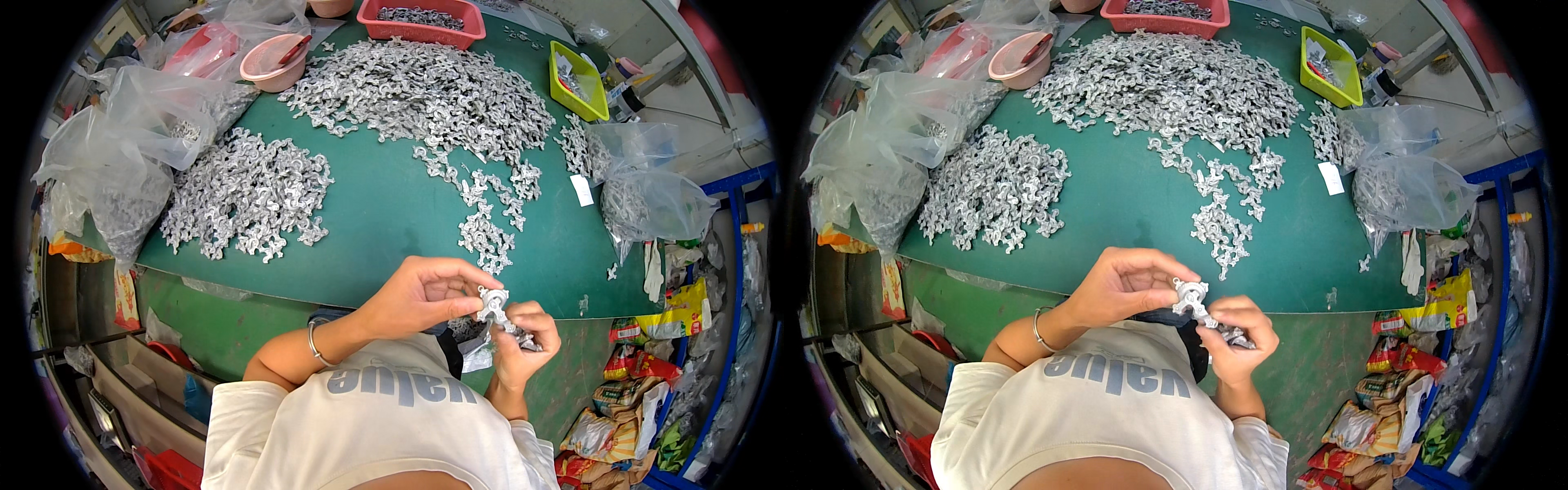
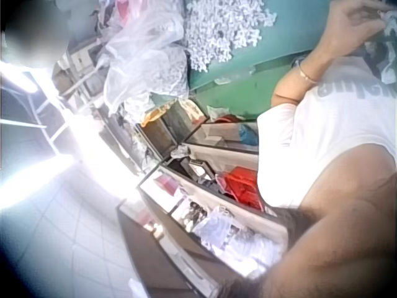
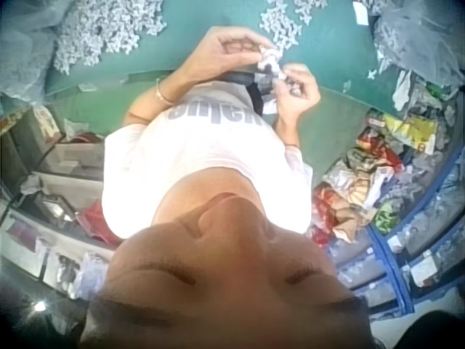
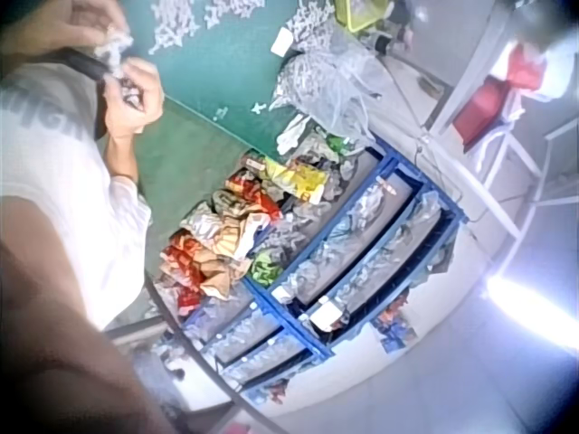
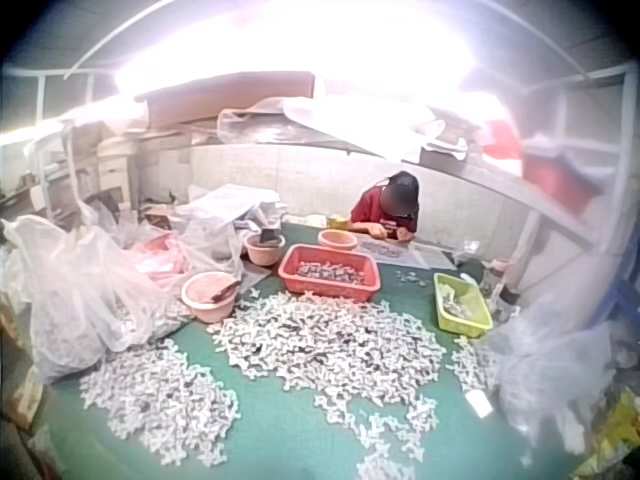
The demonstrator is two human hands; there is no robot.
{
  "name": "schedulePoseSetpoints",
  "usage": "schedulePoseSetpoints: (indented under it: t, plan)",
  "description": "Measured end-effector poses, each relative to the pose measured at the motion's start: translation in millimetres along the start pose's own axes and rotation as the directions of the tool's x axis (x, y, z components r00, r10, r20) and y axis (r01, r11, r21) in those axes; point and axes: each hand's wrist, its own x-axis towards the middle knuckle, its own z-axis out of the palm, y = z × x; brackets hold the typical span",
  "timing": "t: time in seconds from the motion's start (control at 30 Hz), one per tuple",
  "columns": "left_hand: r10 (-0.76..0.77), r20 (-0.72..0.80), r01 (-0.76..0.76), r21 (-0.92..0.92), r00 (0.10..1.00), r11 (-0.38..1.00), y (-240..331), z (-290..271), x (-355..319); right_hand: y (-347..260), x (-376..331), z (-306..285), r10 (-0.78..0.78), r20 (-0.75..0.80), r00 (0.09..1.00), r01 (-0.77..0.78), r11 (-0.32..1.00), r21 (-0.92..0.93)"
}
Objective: The person sits at a green table and repeatedly picks up small, silver-colored metal parts. They connect these parts together by hand, forming small clusters, and then place the assembled clusters back onto the table among a large pile of loose parts.
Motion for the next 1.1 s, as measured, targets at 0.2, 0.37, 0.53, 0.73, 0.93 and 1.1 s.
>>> schedulePoseSetpoints:
  t: [0.2, 0.37, 0.53, 0.73, 0.93, 1.1]
  plan:
    - [0.040, -0.071, -0.041, -0.012, 0.997, 0.999, -5.2, -1.9, 3.6, -0.3, 4.0, 12.2, 0.312, -0.085, 0.946, -0.276, 0.916, 0.290]
    - [-0.011, -0.086, 0.021, 0.121, 0.996, 0.992, -11.3, -3.0, 1.3, 7.3, 6.9, 15.8, 0.336, -0.075, 0.939, -0.282, 0.875, 0.392]
    - [-0.060, -0.137, 0.078, 0.133, 0.989, 0.988, -16.7, -1.7, 5.2, 8.9, 13.2, 17.5, 0.454, -0.010, 0.891, -0.407, 0.807, 0.428]
    - [-0.039, -0.113, 0.051, 0.105, 0.993, 0.993, -20.3, -4.0, 8.0, 11.7, 12.4, 16.1, 0.465, -0.054, 0.883, -0.402, 0.812, 0.422]
    - [-0.107, -0.035, 0.113, 0.238, 0.994, 0.965, -38.5, -6.6, 12.0, 28.3, 26.0, -3.1, 0.693, 0.089, 0.716, -0.372, 0.270, 0.888]
    - [-0.010, -0.209, 0.145, 0.639, 0.978, 0.755, -71.2, -31.2, 27.3, 46.3, 32.8, -33.3, 0.722, -0.053, 0.690, -0.224, 0.282, 0.933]
